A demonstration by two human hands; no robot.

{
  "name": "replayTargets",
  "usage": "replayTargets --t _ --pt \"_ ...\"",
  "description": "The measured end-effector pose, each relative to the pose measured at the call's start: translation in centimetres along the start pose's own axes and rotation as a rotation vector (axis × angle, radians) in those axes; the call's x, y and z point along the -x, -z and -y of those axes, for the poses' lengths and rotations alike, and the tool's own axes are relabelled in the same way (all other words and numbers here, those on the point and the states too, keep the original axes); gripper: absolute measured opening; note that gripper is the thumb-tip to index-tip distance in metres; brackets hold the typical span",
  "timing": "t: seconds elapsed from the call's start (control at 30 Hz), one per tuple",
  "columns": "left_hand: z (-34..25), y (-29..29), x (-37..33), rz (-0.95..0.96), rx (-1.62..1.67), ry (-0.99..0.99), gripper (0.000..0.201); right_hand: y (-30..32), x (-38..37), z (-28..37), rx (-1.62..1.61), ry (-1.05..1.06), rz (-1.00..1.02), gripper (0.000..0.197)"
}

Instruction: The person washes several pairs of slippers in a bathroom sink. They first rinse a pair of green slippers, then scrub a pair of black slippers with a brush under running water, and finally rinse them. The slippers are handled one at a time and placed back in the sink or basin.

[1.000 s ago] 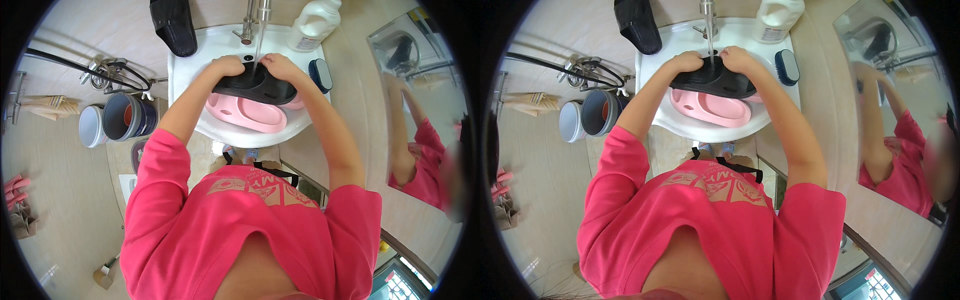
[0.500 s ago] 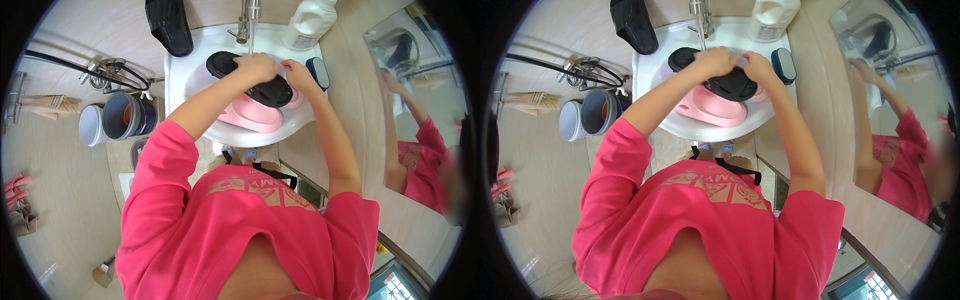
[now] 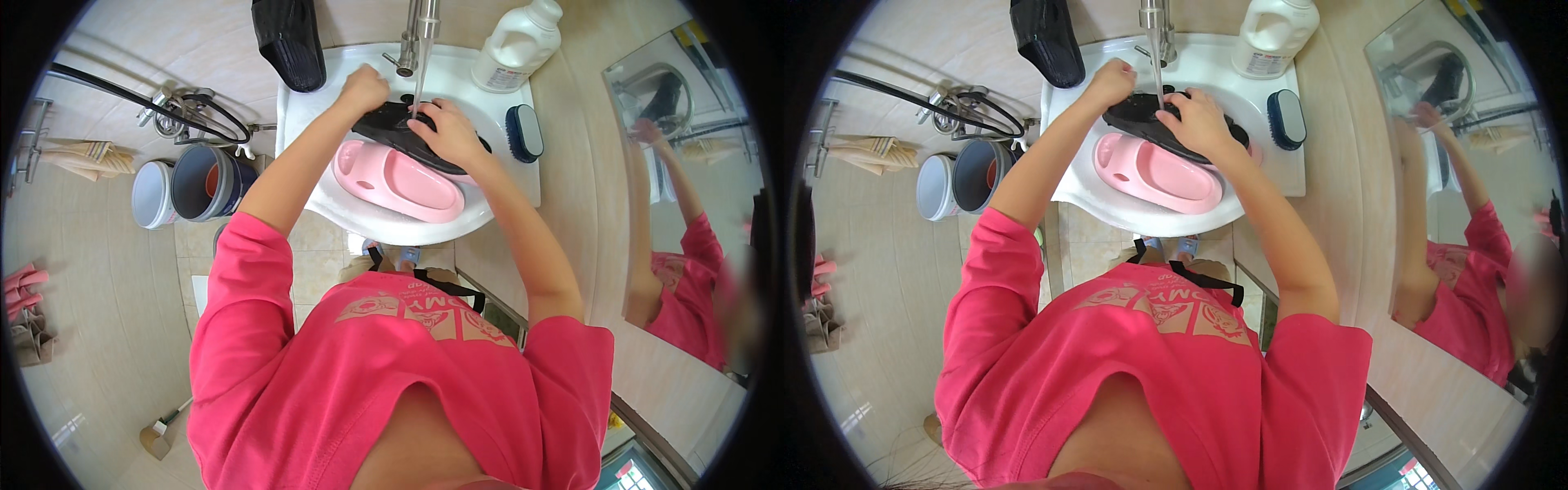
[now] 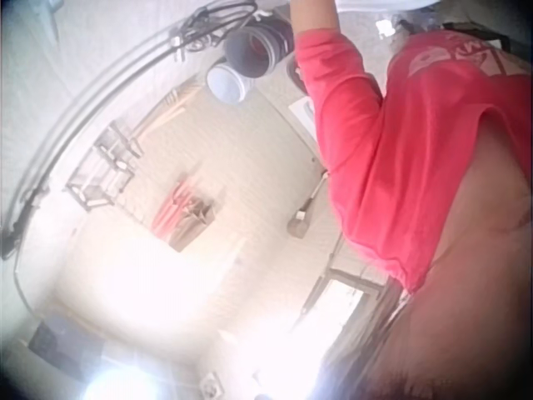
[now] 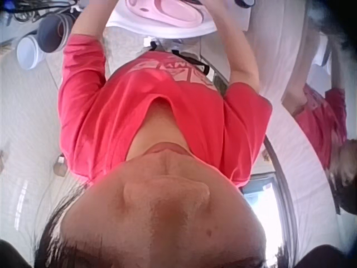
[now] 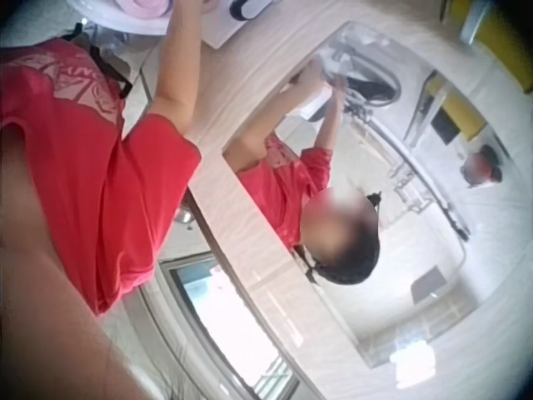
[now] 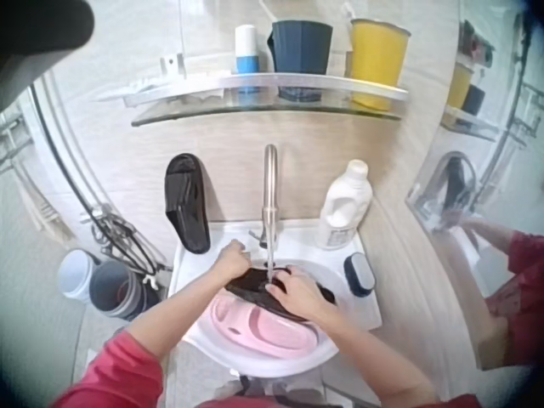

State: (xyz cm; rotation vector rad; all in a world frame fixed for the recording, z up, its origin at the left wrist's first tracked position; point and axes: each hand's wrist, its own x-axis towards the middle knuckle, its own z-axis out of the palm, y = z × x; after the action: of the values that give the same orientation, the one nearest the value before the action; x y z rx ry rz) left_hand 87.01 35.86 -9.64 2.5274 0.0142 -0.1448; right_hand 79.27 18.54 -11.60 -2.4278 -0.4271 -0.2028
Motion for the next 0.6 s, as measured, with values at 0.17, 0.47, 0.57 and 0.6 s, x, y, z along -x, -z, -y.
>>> replayTargets --t 0.17,0.47,0.57,0.6 --pt "-0.7 0.1 -1.4 0.174 0.742 0.183 0.026 0.9 -1.6 1.6 0.058 -0.078 0.260 0.020" --pt "-2.7 -0.7 0.4 0.212 0.266 -0.167 0.053 1.6 -3.1 -1.1 0.065 -0.067 0.211 0.026" --pt "-6.1 -0.5 5.7 0.258 -0.089 -0.192 0.075 5.1 -2.3 -1.7 0.406 -0.216 0.038 0.027" --pt "-7.1 -0.7 6.9 0.286 -0.126 -0.210 0.080 6.0 -1.8 -3.2 0.567 -0.286 0.029 0.032"
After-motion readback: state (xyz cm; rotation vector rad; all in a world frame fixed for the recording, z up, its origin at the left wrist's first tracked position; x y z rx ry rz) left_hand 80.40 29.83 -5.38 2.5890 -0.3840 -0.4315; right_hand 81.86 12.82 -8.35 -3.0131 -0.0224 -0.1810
